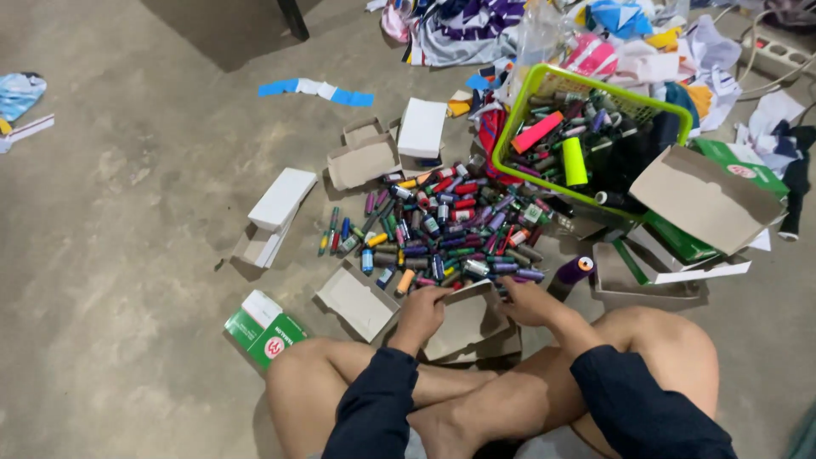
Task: The person picks up thread spools from a pile on the floor, places them into cardboard boxes, and closes a full box.
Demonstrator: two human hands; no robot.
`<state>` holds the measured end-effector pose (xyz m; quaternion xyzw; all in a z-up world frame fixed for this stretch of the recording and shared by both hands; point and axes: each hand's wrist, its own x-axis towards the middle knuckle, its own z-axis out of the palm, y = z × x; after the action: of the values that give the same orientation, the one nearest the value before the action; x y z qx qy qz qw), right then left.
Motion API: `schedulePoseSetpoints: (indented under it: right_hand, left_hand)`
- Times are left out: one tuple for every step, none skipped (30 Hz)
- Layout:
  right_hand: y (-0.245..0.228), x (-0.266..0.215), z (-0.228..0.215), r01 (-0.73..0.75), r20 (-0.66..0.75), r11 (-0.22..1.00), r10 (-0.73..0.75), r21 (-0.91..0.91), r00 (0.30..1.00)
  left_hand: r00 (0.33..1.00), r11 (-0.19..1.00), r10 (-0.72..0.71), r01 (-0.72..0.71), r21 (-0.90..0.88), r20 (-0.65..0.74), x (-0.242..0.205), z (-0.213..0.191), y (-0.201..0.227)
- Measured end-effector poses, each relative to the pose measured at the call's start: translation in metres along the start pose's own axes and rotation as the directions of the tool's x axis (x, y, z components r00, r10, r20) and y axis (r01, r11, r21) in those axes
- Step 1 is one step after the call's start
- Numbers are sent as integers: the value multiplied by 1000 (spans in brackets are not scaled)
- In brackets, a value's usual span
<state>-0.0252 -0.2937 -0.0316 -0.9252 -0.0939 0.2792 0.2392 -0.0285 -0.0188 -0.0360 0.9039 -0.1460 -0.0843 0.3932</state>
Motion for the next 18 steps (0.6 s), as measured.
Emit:
schedulePoseSetpoints:
  right_hand:
    - [-4,-2,-1,2,9,1000,-2,4,1000]
    - [-8,-5,-1,-12,24,1000,12,-2,1000]
    - [-9,-7,-6,-30,32,999,31,-15,999]
    - [-1,5,-4,-32,33,999,33,-16,999]
    - [8,10,4,-31,-2,999,31,-6,1000]
    - [16,15,12,-30,-37,1000,30,3,999]
    - [25,17,16,-27,-34,1000,27,-1,999]
    - [34,20,20,-35,-100,999,35,6,994]
    - [43,22,23,-42,-169,999,43,12,985]
    - [49,26,18,-40,-171,999,41,6,984]
    - [55,27,17,-89,-233,996,88,4,969]
    - [60,28,16,-138,-294,990,133,5,946]
    - [60,28,13,-135,-292,991,131,4,947]
    - [61,28,10,-165,-351,984,180,75,919]
    - [62,28,8,-190,-407,971,234,148,883]
    - [49,21,-1,-189,-407,971,234,148,883]
    - [37,14,-10,-180,-436,954,272,240,858]
    - [25,7,-19,-166,-460,930,311,329,832]
  left_hand:
    - [1000,1000,-9,9,1,3,-4,0,-1]
    - [1000,997,7,-6,-76,8,-7,0,-1]
    - [999,987,32,-30,-156,9,-6,2,0]
    - [999,987,32,-30,-159,10,0,-1,0]
    - [998,985,61,-64,-160,-21,-3,0,0]
    - [995,982,90,-97,-160,-53,-6,0,1]
    - [995,982,86,-95,-162,-57,-9,-2,0]
    - [997,982,59,-67,-174,-53,-11,-4,0]
    - [998,981,36,-45,-187,-50,-11,-5,1]
    - [998,981,38,-47,-188,-55,-12,-18,11]
    - [996,977,17,-36,-211,-91,-17,-30,22]
    - [992,972,-4,-26,-233,-125,-22,-41,32]
    - [992,972,-7,-23,-233,-126,-22,-45,33]
    - [980,964,-123,80,-254,-158,-22,-48,34]
    - [954,944,-234,177,-278,-186,-22,-51,34]
    - [954,944,-234,178,-277,-186,-23,-49,25]
    - [952,956,-272,251,-154,-141,-25,-45,17]
    - [944,949,-315,314,-27,-100,-27,-42,8]
